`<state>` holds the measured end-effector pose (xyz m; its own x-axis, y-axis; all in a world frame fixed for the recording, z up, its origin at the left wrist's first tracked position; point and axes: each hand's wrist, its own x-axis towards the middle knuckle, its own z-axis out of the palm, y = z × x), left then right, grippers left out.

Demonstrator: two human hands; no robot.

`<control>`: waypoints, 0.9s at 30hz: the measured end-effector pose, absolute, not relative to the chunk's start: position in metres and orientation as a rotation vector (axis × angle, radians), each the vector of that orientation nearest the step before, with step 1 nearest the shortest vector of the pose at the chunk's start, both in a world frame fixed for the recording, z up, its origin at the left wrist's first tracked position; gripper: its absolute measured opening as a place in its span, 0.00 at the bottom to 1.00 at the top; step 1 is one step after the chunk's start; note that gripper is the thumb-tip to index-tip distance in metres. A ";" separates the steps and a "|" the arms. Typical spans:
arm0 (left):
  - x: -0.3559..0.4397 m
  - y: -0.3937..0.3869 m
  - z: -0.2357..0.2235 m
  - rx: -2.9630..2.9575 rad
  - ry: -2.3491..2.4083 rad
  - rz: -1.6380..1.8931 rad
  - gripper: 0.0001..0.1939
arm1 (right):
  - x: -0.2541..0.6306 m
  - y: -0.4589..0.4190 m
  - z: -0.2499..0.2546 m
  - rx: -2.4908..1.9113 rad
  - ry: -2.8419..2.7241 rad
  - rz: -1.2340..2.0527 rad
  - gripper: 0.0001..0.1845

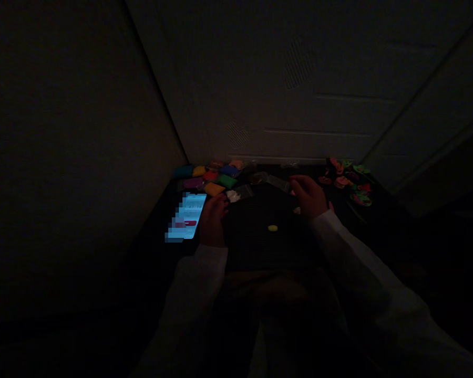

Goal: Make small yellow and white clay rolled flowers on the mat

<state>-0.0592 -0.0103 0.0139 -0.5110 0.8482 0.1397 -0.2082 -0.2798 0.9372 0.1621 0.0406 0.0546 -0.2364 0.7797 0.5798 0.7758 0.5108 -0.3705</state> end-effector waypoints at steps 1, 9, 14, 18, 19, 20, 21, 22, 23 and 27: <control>-0.060 -0.010 0.013 0.853 1.248 1.882 0.15 | 0.154 0.046 0.055 -1.257 -2.045 0.004 0.21; -0.063 -0.009 0.009 0.839 1.311 1.944 0.14 | 0.092 0.028 0.040 -1.022 -2.495 -0.049 0.14; -0.062 -0.012 0.011 0.847 1.307 1.950 0.14 | 0.097 0.016 0.029 -1.074 -2.561 -0.070 0.18; -0.061 -0.014 0.013 0.860 1.302 1.953 0.13 | 0.099 0.003 0.023 -1.063 -2.619 -0.069 0.23; -0.062 -0.014 0.014 0.860 1.299 1.953 0.13 | 0.098 0.003 0.022 -1.065 -2.631 -0.074 0.24; -0.062 -0.013 0.013 0.858 1.297 1.955 0.13 | 0.096 0.005 0.022 -1.081 -2.635 -0.080 0.26; -0.062 -0.013 0.013 0.854 1.295 1.958 0.13 | 0.094 0.009 0.022 -1.110 -2.631 -0.086 0.28; -0.062 -0.012 0.013 0.847 1.292 1.961 0.13 | 0.093 0.014 0.022 -1.146 -2.620 -0.092 0.29; -0.062 -0.012 0.012 0.840 1.291 1.963 0.13 | 0.091 0.018 0.022 -1.183 -2.605 -0.095 0.30; -0.062 -0.011 0.012 0.818 1.287 1.968 0.14 | 0.092 0.016 0.020 -1.224 -2.602 -0.080 0.34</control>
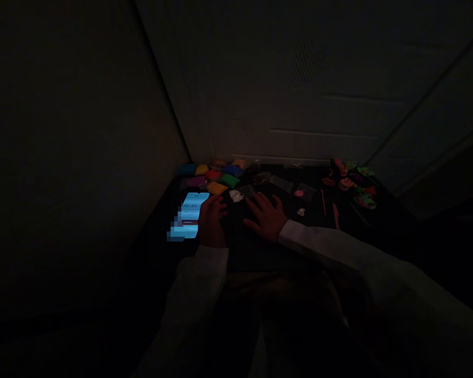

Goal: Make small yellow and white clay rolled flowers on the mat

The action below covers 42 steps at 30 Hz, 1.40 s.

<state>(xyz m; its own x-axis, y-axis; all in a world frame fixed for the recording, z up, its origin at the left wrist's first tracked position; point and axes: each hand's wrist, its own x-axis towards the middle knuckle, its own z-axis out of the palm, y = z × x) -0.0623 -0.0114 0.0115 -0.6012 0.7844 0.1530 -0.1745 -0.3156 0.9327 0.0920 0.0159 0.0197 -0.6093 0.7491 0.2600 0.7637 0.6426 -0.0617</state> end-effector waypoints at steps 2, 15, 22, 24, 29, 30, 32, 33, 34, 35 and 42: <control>-0.062 -0.012 0.012 0.822 1.282 1.971 0.14 | 0.096 0.002 0.018 -1.185 -2.645 -0.060 0.36; -0.062 -0.013 0.013 0.822 1.273 1.979 0.14 | 0.090 0.010 0.022 -1.275 -2.684 0.000 0.36; -0.062 -0.014 0.012 0.848 1.256 1.982 0.13 | 0.102 -0.023 0.019 -1.078 -2.745 -0.020 0.36; -0.061 -0.014 0.013 0.850 1.263 1.984 0.13 | 0.096 -0.006 0.021 -1.144 -2.728 -0.043 0.35; -0.061 -0.013 0.012 0.863 1.273 1.975 0.14 | 0.086 0.018 0.025 -1.252 -2.689 -0.068 0.34; -0.061 -0.013 0.011 0.867 1.274 1.974 0.14 | 0.087 0.012 0.024 -1.225 -2.705 -0.059 0.35; -0.061 -0.014 0.011 0.876 1.275 1.977 0.13 | 0.094 -0.008 0.023 -1.126 -2.758 -0.032 0.35; -0.061 -0.014 0.011 0.879 1.275 1.979 0.13 | 0.097 -0.018 0.022 -1.067 -2.783 -0.023 0.35; -0.061 -0.014 0.011 0.880 1.275 1.982 0.13 | 0.099 -0.025 0.021 -1.019 -2.803 -0.018 0.35; -0.060 -0.014 0.011 0.881 1.275 1.984 0.13 | 0.101 -0.029 0.021 -0.994 -2.812 -0.017 0.35; -0.060 -0.014 0.012 0.876 1.285 1.986 0.14 | 0.084 0.022 0.026 -1.229 -2.720 -0.056 0.34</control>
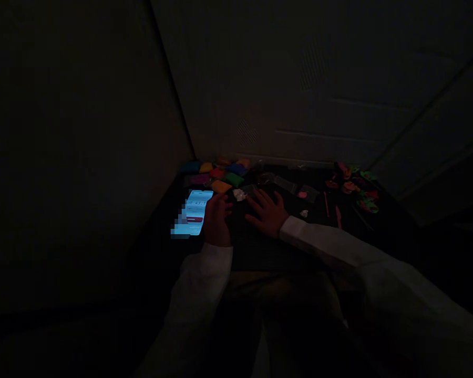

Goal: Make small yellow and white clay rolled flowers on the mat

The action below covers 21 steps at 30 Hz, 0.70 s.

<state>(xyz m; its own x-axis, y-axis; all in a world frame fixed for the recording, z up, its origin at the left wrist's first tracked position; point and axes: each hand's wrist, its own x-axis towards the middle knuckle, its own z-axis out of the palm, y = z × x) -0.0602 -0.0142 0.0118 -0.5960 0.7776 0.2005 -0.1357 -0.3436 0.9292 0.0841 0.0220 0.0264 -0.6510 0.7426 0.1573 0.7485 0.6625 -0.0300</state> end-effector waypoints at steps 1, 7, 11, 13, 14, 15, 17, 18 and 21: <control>-0.060 -0.014 0.012 0.876 1.286 1.986 0.14 | 0.084 0.024 0.027 -1.246 -2.711 -0.055 0.33; -0.060 -0.015 0.010 0.878 1.273 1.995 0.14 | 0.100 -0.027 0.021 -0.970 -2.826 -0.007 0.35; -0.061 -0.014 0.010 0.882 1.268 1.998 0.14 | 0.095 -0.014 0.022 -1.019 -2.815 -0.040 0.35; -0.061 -0.014 0.011 0.884 1.272 1.998 0.14 | 0.087 0.011 0.024 -1.139 -2.773 -0.077 0.34; -0.061 -0.014 0.011 0.884 1.274 1.998 0.14 | 0.084 0.021 0.025 -1.198 -2.743 -0.091 0.33; -0.061 -0.014 0.011 0.882 1.274 1.998 0.14 | 0.081 0.029 0.026 -1.233 -2.722 -0.101 0.33; -0.061 -0.014 0.011 0.879 1.270 1.998 0.14 | 0.082 0.028 0.026 -1.241 -2.713 -0.101 0.33; -0.061 -0.015 0.011 0.877 1.267 2.001 0.14 | 0.084 0.020 0.025 -1.207 -2.730 -0.089 0.33; -0.060 -0.015 0.011 0.879 1.253 2.007 0.13 | 0.095 -0.018 0.022 -1.012 -2.810 -0.028 0.35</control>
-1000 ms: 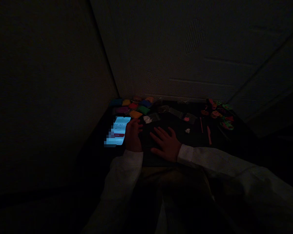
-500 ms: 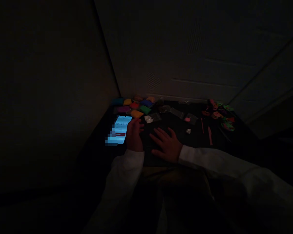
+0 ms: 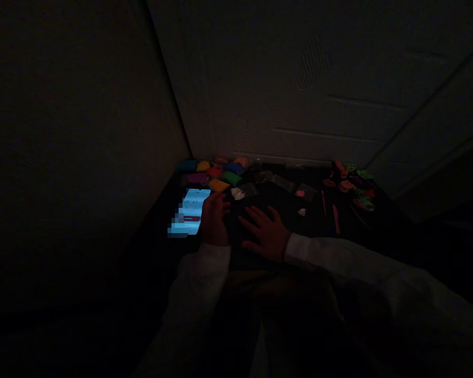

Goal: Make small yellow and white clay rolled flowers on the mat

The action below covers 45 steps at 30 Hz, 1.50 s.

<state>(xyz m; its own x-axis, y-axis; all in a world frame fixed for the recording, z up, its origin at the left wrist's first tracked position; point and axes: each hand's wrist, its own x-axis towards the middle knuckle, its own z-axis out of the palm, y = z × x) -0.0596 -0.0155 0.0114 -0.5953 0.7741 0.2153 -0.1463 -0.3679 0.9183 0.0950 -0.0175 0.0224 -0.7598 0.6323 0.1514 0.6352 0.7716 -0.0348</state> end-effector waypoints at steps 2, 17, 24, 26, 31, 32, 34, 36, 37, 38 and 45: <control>-0.059 -0.015 0.012 0.876 1.247 2.009 0.13 | 0.100 -0.034 0.022 -0.921 -2.840 -0.011 0.35; -0.060 -0.015 0.011 0.862 1.260 2.002 0.13 | 0.098 -0.030 0.023 -0.894 -2.842 -0.012 0.35; -0.064 -0.014 0.013 0.770 1.251 2.102 0.13 | 0.083 0.019 0.028 -1.108 -2.791 -0.071 0.33; -0.066 -0.014 0.013 0.741 1.236 2.136 0.12 | 0.081 0.030 0.029 -1.157 -2.759 -0.078 0.33; -0.066 -0.016 0.015 0.677 1.234 2.188 0.12 | 0.096 -0.019 0.023 -0.923 -2.847 -0.019 0.34; -0.065 -0.016 0.016 0.670 1.238 2.187 0.12 | 0.100 -0.030 0.023 -0.859 -2.859 -0.014 0.35; -0.064 -0.016 0.018 0.667 1.241 2.181 0.13 | 0.102 -0.039 0.023 -0.794 -2.872 -0.018 0.35; -0.064 -0.016 0.019 0.670 1.237 2.177 0.13 | 0.098 -0.026 0.024 -0.829 -2.874 -0.040 0.34; -0.064 -0.017 0.019 0.673 1.233 2.176 0.13 | 0.094 -0.014 0.025 -0.868 -2.872 -0.054 0.34; -0.065 -0.017 0.019 0.675 1.228 2.176 0.13 | 0.090 0.000 0.025 -0.924 -2.860 -0.071 0.34; -0.065 -0.017 0.016 0.667 1.201 2.188 0.12 | 0.090 0.000 0.022 -0.960 -2.835 -0.033 0.34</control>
